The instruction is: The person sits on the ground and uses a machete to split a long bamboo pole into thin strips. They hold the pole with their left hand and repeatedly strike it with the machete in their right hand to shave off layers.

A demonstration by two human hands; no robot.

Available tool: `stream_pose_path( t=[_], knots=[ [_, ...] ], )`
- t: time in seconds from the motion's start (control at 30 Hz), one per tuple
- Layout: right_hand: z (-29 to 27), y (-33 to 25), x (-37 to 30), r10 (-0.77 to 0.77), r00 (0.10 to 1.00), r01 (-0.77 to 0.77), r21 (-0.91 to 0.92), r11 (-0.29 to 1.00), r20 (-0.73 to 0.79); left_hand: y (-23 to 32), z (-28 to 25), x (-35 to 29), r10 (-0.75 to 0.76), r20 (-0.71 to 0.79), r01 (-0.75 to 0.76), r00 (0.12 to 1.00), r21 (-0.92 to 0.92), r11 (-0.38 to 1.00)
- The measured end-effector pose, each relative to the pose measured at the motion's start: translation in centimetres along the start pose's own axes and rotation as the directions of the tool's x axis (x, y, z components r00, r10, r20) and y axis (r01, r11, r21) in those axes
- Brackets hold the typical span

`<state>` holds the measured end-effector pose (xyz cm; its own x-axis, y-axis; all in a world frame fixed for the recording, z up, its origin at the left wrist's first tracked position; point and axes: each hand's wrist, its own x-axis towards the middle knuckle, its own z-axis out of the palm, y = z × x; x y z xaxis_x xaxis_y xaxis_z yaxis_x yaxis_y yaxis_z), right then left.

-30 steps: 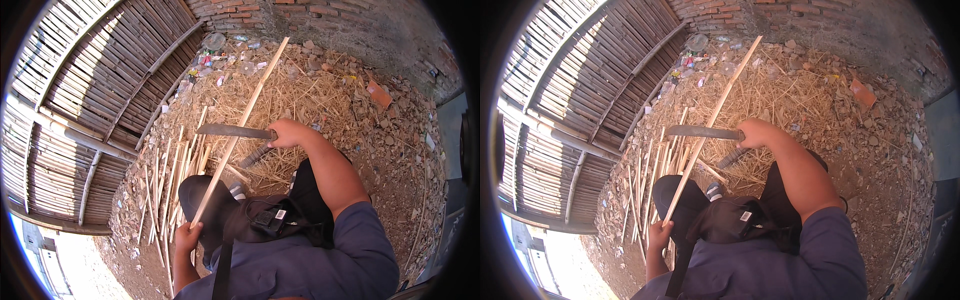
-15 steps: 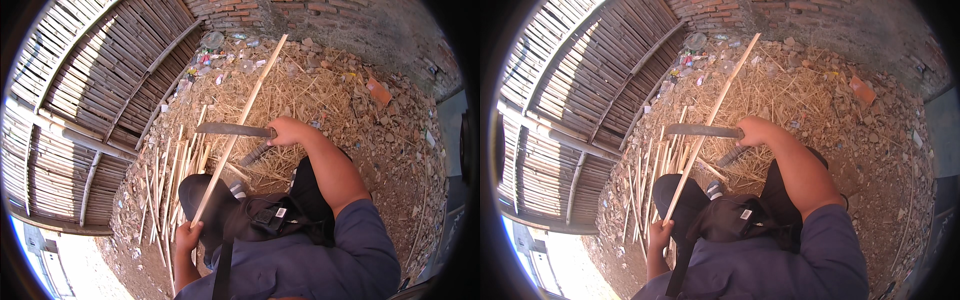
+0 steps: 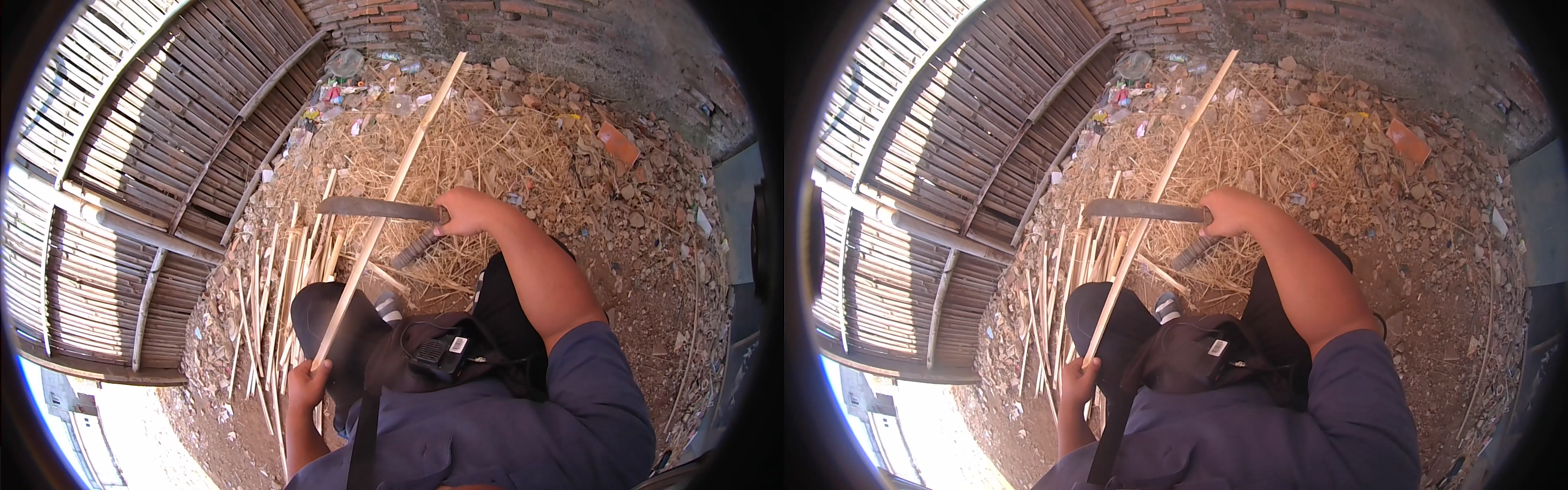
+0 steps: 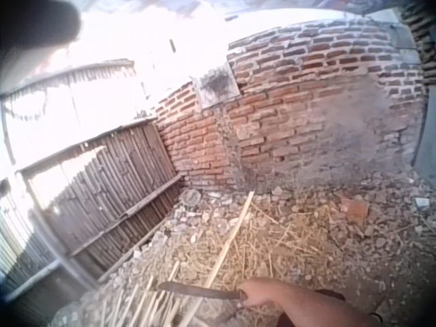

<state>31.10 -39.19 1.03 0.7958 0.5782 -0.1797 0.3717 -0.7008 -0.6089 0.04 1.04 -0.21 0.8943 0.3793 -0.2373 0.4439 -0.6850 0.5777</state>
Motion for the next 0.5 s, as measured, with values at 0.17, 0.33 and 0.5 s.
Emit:
stream_pose_path(
  t=[0.17,0.33,0.5],
  knots=[
    [0.02,0.05,0.06,-0.030,0.999,0.030,-0.014,0.999,-0.013,-0.02,0.12,-0.08,0.003,-0.010,-0.003,1.000,-0.023,1.000],
    [0.05,0.09,-0.05,-0.039,0.999,0.039,0.017,0.999,-0.023,-0.14,0.32,-0.12,0.006,-0.023,-0.007,1.000,-0.042,0.999],
    [0.01,0.09,-0.04,-0.032,0.999,0.032,0.013,0.999,-0.020,0.39,0.38,-0.28,0.022,-0.036,-0.024,0.999,-0.054,0.998]
  ],
)
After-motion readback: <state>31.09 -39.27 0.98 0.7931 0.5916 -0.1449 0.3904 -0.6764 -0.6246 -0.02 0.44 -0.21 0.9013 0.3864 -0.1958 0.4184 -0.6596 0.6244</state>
